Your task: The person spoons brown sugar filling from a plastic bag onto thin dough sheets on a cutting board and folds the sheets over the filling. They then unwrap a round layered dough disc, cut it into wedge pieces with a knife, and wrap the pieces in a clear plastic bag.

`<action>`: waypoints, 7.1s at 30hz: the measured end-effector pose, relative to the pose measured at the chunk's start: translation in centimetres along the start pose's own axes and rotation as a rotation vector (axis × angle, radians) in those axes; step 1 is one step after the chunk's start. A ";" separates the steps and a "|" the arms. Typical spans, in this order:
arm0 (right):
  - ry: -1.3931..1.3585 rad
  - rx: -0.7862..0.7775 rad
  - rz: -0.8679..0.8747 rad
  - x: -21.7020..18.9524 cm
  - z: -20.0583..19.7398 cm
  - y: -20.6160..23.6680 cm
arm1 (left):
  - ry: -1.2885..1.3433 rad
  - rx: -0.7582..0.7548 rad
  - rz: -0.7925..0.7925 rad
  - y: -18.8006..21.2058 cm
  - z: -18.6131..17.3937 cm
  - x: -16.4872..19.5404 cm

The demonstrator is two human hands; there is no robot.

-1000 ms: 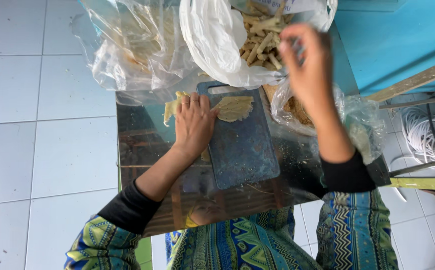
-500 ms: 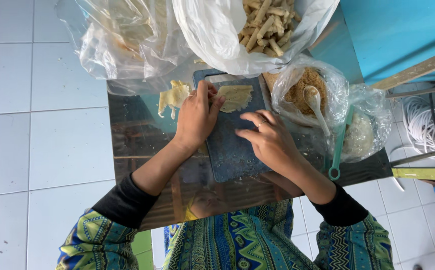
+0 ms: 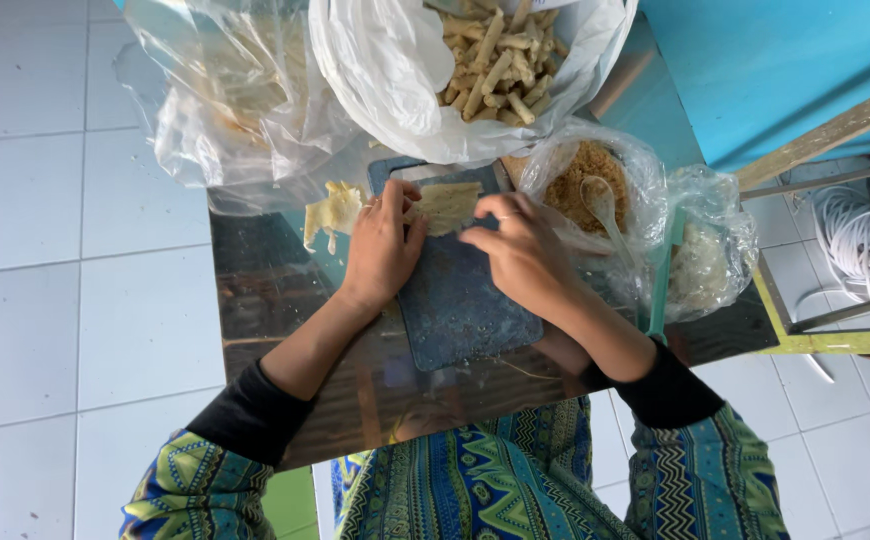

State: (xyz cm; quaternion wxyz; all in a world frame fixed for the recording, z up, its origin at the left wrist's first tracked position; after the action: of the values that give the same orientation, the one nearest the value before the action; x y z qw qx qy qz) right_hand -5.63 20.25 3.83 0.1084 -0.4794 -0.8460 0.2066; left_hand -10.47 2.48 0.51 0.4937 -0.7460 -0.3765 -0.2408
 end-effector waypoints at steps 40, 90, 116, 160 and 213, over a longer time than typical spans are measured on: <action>0.236 0.232 0.524 10.9 -6.7 8.1 | -0.125 -0.439 -0.227 3.6 -1.3 3.7; 0.103 0.472 0.259 4.5 -4.4 10.1 | -0.232 -0.440 -0.087 4.4 -1.6 4.7; -0.207 -0.158 0.265 -2.5 -0.1 3.7 | -0.140 -0.422 -0.072 4.3 -1.9 5.9; -0.311 -0.226 -0.033 -5.1 -0.5 3.0 | -0.277 -0.322 0.077 5.4 -1.3 5.0; -0.402 0.008 0.056 -2.8 1.4 1.3 | -0.211 -0.101 0.009 4.6 -2.1 4.3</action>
State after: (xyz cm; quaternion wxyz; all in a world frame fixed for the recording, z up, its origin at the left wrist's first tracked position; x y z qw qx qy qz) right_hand -3.74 18.15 1.98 -0.0665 -0.4517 -0.8360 0.3044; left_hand -4.19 0.89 1.93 0.4142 -0.7928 -0.4105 -0.1773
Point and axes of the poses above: each hand's wrist, its own y-axis away from the middle knuckle, its own z-axis out of the palm, x = y × z, the point moved 6 cm from there along -y, towards the middle knuckle, and after that the axes turned 10 degrees about y, right-handed, at the moved point
